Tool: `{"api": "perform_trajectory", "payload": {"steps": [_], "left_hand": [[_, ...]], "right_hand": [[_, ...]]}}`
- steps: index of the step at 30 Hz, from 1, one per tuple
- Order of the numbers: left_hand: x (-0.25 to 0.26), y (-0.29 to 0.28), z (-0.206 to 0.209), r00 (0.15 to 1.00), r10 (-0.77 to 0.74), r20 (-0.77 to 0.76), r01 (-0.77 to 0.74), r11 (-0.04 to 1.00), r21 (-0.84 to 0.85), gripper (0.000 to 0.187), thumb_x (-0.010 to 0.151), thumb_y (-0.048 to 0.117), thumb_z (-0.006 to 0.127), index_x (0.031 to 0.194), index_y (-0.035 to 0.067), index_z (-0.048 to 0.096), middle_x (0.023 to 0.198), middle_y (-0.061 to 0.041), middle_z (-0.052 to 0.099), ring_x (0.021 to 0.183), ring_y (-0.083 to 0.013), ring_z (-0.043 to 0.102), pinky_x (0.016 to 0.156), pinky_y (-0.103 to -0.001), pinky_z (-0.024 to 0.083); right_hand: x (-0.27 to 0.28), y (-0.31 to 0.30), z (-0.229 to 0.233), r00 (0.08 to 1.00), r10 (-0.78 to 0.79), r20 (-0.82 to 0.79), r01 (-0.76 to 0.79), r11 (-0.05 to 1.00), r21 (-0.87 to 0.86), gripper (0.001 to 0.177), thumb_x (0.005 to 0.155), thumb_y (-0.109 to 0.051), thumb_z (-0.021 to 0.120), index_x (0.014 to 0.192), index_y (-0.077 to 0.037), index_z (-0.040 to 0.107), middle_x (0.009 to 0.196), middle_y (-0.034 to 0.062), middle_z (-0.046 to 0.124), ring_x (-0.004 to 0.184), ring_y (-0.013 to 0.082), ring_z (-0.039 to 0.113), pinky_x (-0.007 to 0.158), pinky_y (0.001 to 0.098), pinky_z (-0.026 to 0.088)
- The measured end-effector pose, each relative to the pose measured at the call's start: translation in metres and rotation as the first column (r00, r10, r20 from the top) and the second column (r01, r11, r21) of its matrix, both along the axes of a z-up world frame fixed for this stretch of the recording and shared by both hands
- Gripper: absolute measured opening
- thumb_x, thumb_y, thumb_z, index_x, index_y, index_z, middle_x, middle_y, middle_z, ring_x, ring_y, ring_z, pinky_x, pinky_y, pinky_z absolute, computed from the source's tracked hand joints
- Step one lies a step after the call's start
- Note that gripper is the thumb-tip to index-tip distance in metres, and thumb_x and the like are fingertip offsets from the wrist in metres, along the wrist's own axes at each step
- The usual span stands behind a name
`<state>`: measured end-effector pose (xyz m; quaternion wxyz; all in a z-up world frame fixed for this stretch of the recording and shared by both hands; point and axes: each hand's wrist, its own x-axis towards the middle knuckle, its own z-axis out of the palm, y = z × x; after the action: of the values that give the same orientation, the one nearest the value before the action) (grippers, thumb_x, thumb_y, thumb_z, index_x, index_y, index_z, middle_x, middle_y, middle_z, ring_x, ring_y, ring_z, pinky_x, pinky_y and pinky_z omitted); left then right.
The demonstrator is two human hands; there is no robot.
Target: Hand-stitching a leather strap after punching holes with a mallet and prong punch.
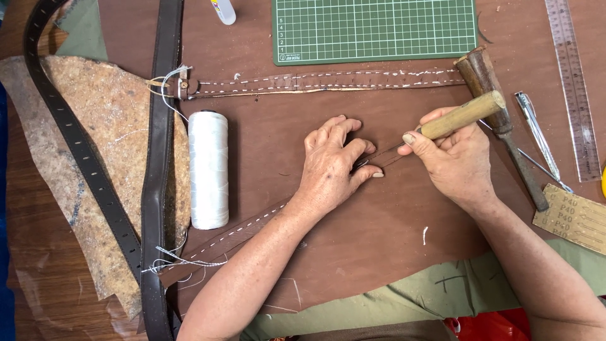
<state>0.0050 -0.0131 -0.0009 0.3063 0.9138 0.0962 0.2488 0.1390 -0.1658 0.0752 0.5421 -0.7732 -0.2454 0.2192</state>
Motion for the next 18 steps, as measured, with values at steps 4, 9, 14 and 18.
{"api": "perform_trajectory", "payload": {"steps": [4, 9, 14, 18], "left_hand": [[-0.001, 0.001, 0.008, 0.99, -0.023, -0.137, 0.01, 0.996, -0.093, 0.039, 0.081, 0.041, 0.084, 0.11, 0.019, 0.07, 0.136, -0.009, 0.052, 0.143, -0.0343, 0.039, 0.113, -0.052, 0.027], [-0.001, 0.001, 0.008, 0.989, -0.021, -0.147, 0.008, 0.996, -0.09, 0.039, 0.081, 0.042, 0.084, 0.11, 0.02, 0.069, 0.137, -0.008, 0.052, 0.144, -0.034, 0.038, 0.113, -0.052, 0.027], [-0.001, 0.001, 0.008, 0.989, -0.023, -0.145, 0.01, 0.995, -0.095, 0.038, 0.082, 0.041, 0.084, 0.11, 0.02, 0.07, 0.137, -0.009, 0.052, 0.144, -0.0339, 0.038, 0.113, -0.053, 0.026], [-0.001, 0.001, 0.009, 0.99, -0.02, -0.142, 0.008, 0.996, -0.09, 0.039, 0.081, 0.042, 0.084, 0.11, 0.02, 0.069, 0.137, -0.009, 0.052, 0.143, -0.0341, 0.039, 0.113, -0.052, 0.027]], "right_hand": [[0.01, -0.008, -0.021, 0.997, 0.071, 0.012, -0.071, 0.988, 0.138, 0.03, 0.1, 0.003, 0.07, 0.121, 0.004, 0.048, 0.089, 0.0169, 0.069, 0.077, 0.0175, 0.073, 0.078, 0.0282, 0.062], [0.01, -0.007, -0.022, 0.997, 0.076, 0.001, -0.076, 0.988, 0.136, 0.03, 0.1, 0.004, 0.07, 0.12, 0.004, 0.048, 0.09, 0.0171, 0.069, 0.077, 0.018, 0.074, 0.079, 0.0291, 0.063], [0.009, -0.006, -0.021, 0.998, 0.069, -0.008, -0.067, 0.988, 0.137, 0.03, 0.101, 0.003, 0.07, 0.12, 0.004, 0.047, 0.09, 0.0162, 0.069, 0.077, 0.017, 0.073, 0.079, 0.0286, 0.063], [0.008, -0.005, -0.02, 0.998, 0.062, -0.013, -0.06, 0.986, 0.154, 0.03, 0.099, 0.005, 0.071, 0.119, 0.004, 0.048, 0.09, 0.0167, 0.069, 0.078, 0.0166, 0.073, 0.079, 0.0287, 0.063]]}}
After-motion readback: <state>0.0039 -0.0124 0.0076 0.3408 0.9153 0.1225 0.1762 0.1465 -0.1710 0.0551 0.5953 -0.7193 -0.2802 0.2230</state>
